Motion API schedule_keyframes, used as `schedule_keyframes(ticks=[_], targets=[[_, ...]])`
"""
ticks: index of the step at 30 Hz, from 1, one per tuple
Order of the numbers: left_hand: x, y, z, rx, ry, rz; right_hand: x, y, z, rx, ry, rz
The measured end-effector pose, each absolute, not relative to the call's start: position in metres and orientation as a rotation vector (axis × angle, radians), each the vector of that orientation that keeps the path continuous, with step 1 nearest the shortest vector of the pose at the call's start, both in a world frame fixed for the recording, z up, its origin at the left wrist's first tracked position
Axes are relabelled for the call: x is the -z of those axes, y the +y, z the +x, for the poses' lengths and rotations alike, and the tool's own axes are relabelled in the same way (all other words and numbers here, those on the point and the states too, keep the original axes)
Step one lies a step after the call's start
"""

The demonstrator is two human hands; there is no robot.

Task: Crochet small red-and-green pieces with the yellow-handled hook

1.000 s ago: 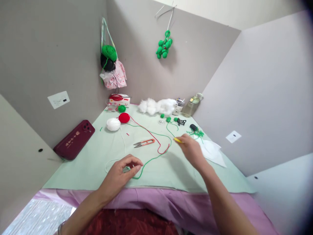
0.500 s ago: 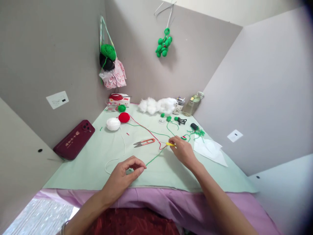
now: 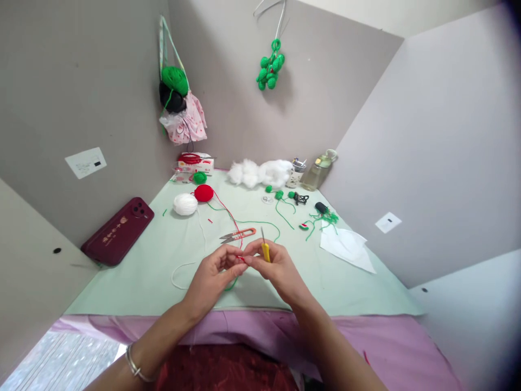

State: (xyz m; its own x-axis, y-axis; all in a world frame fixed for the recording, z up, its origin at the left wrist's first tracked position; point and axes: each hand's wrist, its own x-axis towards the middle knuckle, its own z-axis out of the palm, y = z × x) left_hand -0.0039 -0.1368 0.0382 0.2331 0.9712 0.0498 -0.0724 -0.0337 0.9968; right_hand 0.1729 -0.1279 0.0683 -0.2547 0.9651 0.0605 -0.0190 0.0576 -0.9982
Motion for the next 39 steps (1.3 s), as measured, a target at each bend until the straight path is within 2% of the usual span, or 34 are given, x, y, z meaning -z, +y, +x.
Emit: schedule_keyframes(ticks=[10, 15, 19, 24, 27, 33, 39], targets=[[-0.041, -0.151, -0.030, -1.252, 1.151, 1.259, -0.060, -0.135, 0.168, -1.370, -1.175, -1.065], [-0.038, -0.158, -0.034, -1.432, 1.205, 1.306, -0.052, -0.156, 0.151, -1.636, -1.329, -1.009], [-0.026, -0.156, -0.036, -1.720, 1.181, 1.682, -0.042, -0.163, 0.129, -1.832, -1.102, -0.927], [-0.016, -0.155, -0.037, -1.780, 1.013, 2.224, -0.040, -0.153, 0.122, -1.771, -0.752, -0.970], [-0.020, -0.159, -0.035, -1.748, 1.033, 2.071, -0.040, -0.152, 0.129, -1.672, -0.776, -1.011], [-0.034, -0.169, -0.027, -1.434, 1.126, 1.338, -0.039, -0.158, 0.138, -1.535, -0.864, -1.042], [-0.035, -0.168, -0.023, -1.414, 1.158, 1.170, -0.039, -0.159, 0.139, -1.566, -0.967, -0.991]])
